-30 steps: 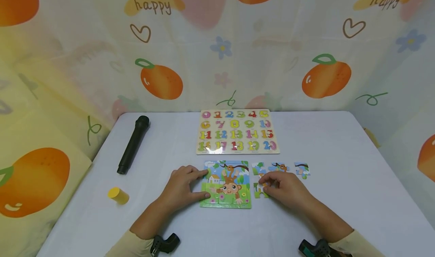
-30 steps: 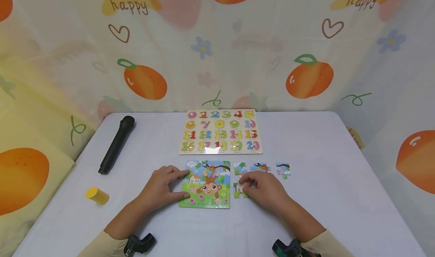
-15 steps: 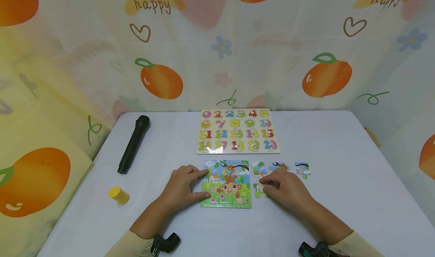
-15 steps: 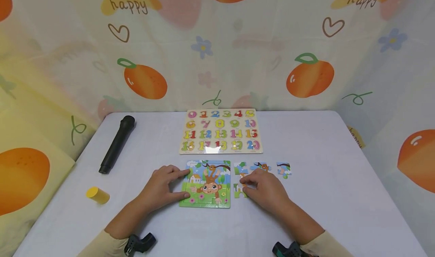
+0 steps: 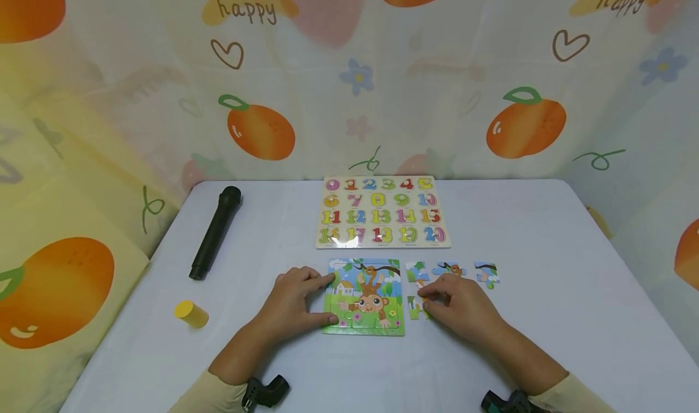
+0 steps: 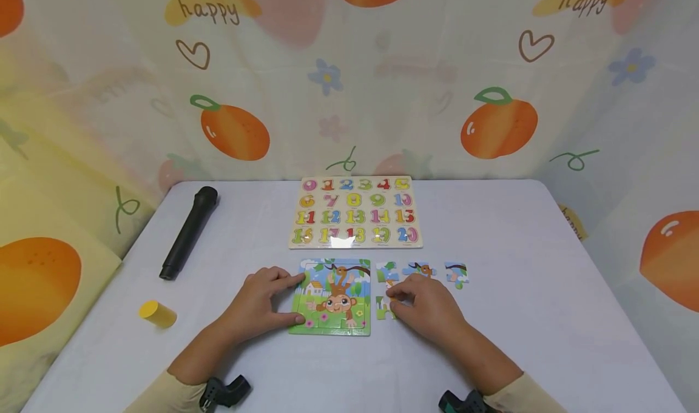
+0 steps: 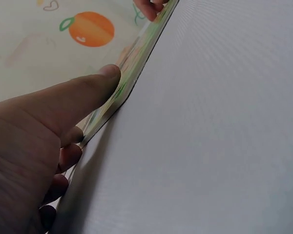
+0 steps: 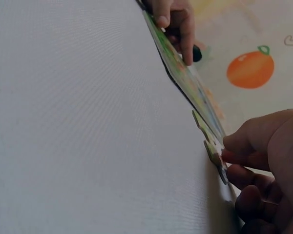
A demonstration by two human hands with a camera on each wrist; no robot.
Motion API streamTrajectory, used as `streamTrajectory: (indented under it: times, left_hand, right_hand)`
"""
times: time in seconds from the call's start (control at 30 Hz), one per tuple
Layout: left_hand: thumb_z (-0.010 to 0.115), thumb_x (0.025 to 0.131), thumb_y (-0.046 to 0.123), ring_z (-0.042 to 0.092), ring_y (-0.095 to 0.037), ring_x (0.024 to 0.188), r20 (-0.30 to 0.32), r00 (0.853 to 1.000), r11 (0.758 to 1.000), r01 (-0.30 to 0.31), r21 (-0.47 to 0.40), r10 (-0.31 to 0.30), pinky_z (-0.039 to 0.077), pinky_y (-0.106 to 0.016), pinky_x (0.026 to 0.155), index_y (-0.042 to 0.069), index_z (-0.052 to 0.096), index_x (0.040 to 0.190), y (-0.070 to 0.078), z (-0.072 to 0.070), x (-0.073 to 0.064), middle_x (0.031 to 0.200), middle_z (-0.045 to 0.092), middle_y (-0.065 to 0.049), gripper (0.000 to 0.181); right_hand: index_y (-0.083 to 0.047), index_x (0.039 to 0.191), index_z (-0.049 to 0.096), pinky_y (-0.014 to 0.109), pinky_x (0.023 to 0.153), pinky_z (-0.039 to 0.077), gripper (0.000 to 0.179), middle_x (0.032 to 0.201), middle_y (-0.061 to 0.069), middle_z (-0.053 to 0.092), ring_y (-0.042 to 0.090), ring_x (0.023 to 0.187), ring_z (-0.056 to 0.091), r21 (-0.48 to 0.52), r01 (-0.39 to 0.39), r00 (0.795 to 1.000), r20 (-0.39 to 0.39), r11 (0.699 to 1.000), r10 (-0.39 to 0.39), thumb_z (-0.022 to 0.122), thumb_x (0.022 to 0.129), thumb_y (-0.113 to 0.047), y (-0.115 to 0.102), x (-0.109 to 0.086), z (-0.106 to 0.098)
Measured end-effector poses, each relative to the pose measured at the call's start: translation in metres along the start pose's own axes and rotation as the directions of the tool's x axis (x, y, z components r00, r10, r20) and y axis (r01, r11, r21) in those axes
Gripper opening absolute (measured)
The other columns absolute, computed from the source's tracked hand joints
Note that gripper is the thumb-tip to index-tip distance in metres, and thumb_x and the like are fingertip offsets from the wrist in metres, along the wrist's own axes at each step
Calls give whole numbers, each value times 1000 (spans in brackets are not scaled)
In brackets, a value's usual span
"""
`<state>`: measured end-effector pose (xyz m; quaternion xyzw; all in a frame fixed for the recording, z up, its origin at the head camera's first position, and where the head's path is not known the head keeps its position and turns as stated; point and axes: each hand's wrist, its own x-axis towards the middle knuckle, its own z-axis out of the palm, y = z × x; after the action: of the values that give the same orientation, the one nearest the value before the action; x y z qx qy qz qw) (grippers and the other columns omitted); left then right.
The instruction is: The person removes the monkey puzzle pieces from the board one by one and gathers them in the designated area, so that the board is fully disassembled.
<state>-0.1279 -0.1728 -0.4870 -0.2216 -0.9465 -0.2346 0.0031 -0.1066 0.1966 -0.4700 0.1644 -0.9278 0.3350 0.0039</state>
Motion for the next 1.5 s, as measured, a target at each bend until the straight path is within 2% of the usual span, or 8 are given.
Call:
streamTrajectory:
  times: [0.3, 0.53, 0.63, 0.7, 0.87, 1.13, 1.33, 1.5]
  left_hand:
    - [96, 70, 60, 54, -11, 104, 0, 1000, 999, 24, -33, -24, 43, -39, 90, 24, 73, 141, 6, -2, -1, 113, 64, 12, 82]
    - [95, 77, 53, 50, -13, 101, 10, 1000, 996, 18, -82, -18, 44, -38, 86, 24, 73, 140, 19, 4, 5, 115, 62, 7, 72]
    - [94, 78, 54, 48, -13, 99, 6, 1000, 996, 17, -83, -16, 43, -36, 85, 24, 74, 139, 24, 7, 7, 114, 60, 6, 70]
    - [94, 78, 55, 47, -12, 97, 6, 1000, 996, 10, -84, -9, 43, -35, 83, 23, 74, 138, 26, 10, 8, 113, 59, 6, 71]
    - [92, 79, 57, 46, -14, 97, 4, 1000, 996, -5, -90, 6, 41, -37, 85, 20, 74, 139, 31, 13, 9, 113, 59, 4, 73]
    - [94, 78, 54, 46, -16, 97, -9, 1000, 997, 25, -77, -26, 40, -40, 86, 19, 75, 137, 33, 17, 11, 111, 57, 2, 71]
    - [94, 78, 53, 45, -16, 97, -29, 1000, 998, 10, -69, -12, 39, -41, 85, 18, 75, 137, 33, 17, 10, 110, 57, 2, 71]
    - [95, 78, 52, 45, -16, 98, -28, 999, 997, 15, -75, -17, 39, -40, 87, 18, 74, 138, 33, 16, 11, 111, 57, 2, 72]
  right_hand:
    - [-19, 101, 82, 26, 62, 47, 14, 90, -14, 69, 6, 67, 54, 117, -30, 999, 40, 993, 25, 82, 90, -10, 0, 1, -4]
    - [-18, 103, 81, 34, 74, 52, 16, 90, -15, 70, 7, 63, 54, 148, -5, 998, 57, 989, -4, 79, 91, -8, -3, 7, -8]
    - [-17, 105, 81, 32, 71, 52, 16, 91, -13, 68, 8, 63, 54, 171, 12, 997, 73, 985, -25, 78, 92, -8, -6, 11, -8]
    - [-17, 105, 80, 28, 61, 47, 15, 91, -12, 68, 8, 64, 54, 188, 26, 995, 94, 982, -44, 77, 93, -9, -9, 14, -8]
    - [-13, 112, 79, 26, 61, 47, 17, 96, -9, 67, 9, 68, 55, 212, 90, 982, 146, 973, -123, 76, 95, -11, -17, 26, -8]
    - [-11, 123, 75, 29, 67, 49, 26, 106, 1, 69, 12, 73, 57, 251, 150, 951, 228, 956, -209, 76, 97, -14, -30, 51, 2]
    - [-11, 125, 74, 30, 74, 50, 29, 108, 0, 69, 13, 83, 57, 252, 152, 946, 244, 956, -214, 77, 97, -14, -40, 68, 15]
    - [-11, 126, 74, 30, 78, 52, 30, 110, 1, 68, 10, 86, 60, 226, 146, 930, 300, 963, -211, 78, 97, -17, -47, 79, 28]
